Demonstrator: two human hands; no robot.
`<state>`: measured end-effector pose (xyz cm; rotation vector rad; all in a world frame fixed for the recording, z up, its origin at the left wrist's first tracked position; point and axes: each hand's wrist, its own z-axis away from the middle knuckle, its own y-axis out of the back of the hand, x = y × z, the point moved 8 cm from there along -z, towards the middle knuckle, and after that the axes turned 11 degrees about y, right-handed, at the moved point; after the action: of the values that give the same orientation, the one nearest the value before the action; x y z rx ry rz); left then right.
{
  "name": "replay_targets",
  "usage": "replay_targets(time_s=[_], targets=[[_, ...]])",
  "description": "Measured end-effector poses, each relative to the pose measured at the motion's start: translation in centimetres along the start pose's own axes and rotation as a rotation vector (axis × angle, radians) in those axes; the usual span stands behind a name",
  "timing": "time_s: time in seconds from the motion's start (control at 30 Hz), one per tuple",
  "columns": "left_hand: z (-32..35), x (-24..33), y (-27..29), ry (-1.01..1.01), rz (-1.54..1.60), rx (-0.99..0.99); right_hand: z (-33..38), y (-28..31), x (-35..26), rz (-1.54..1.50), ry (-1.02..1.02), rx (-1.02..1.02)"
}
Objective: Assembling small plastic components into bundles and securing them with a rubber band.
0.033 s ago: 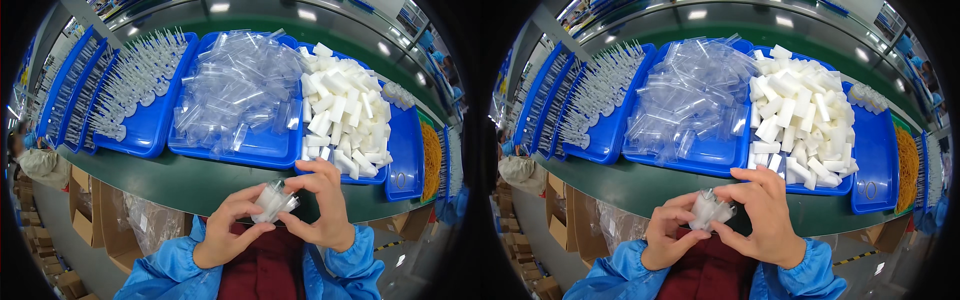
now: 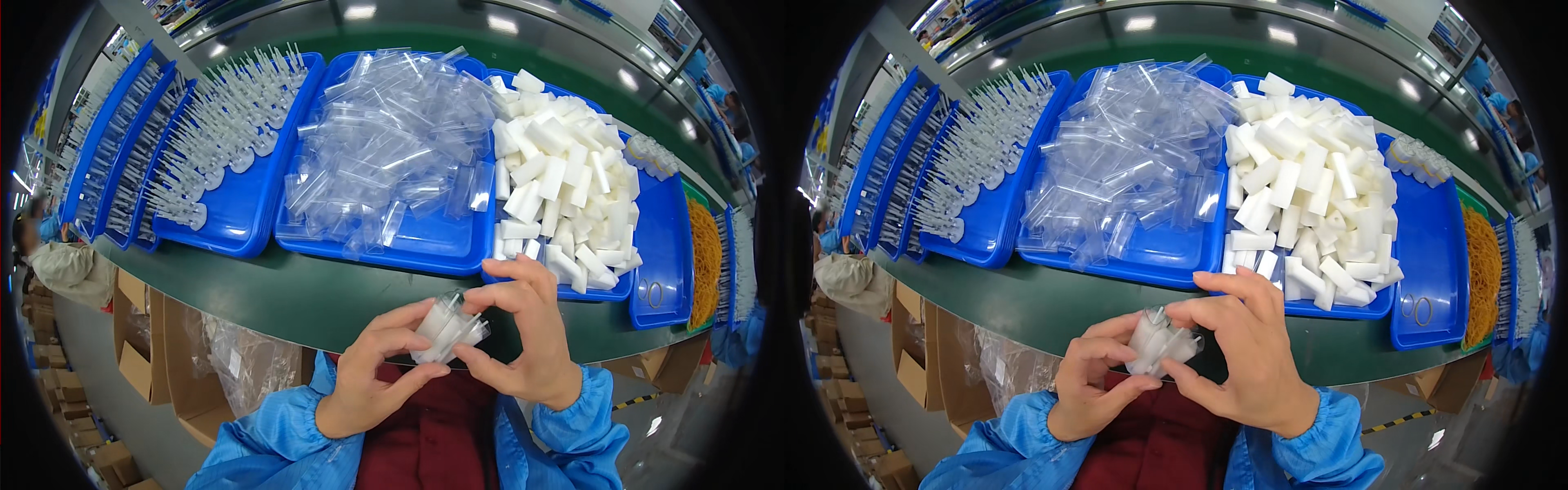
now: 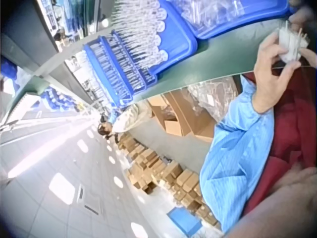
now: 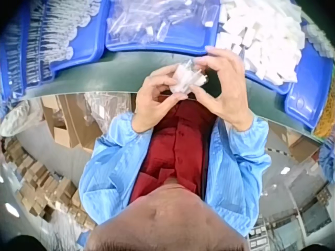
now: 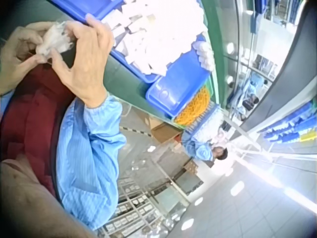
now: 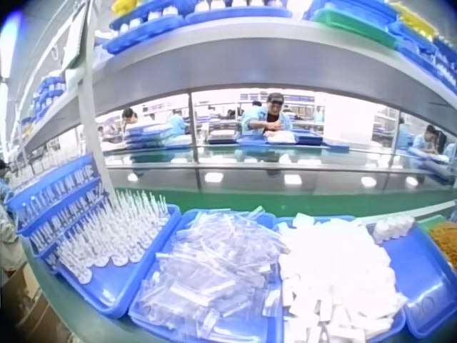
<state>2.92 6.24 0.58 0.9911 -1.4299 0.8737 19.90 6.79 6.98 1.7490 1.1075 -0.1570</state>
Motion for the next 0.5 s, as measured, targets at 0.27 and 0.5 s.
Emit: replay_targets(time_s=[0.27, 0.5], targets=[[-0.1, 0.0, -0.1, 0.022, -0.120, -0.036, -0.2, -0.4, -0.1, -0.161, 0.040, -0.037], [-0.7, 1.6, -0.4, -0.040, -0.156, -0.083, 0.4, -0.8, 1.1, -0.364, -0.072, 0.021]])
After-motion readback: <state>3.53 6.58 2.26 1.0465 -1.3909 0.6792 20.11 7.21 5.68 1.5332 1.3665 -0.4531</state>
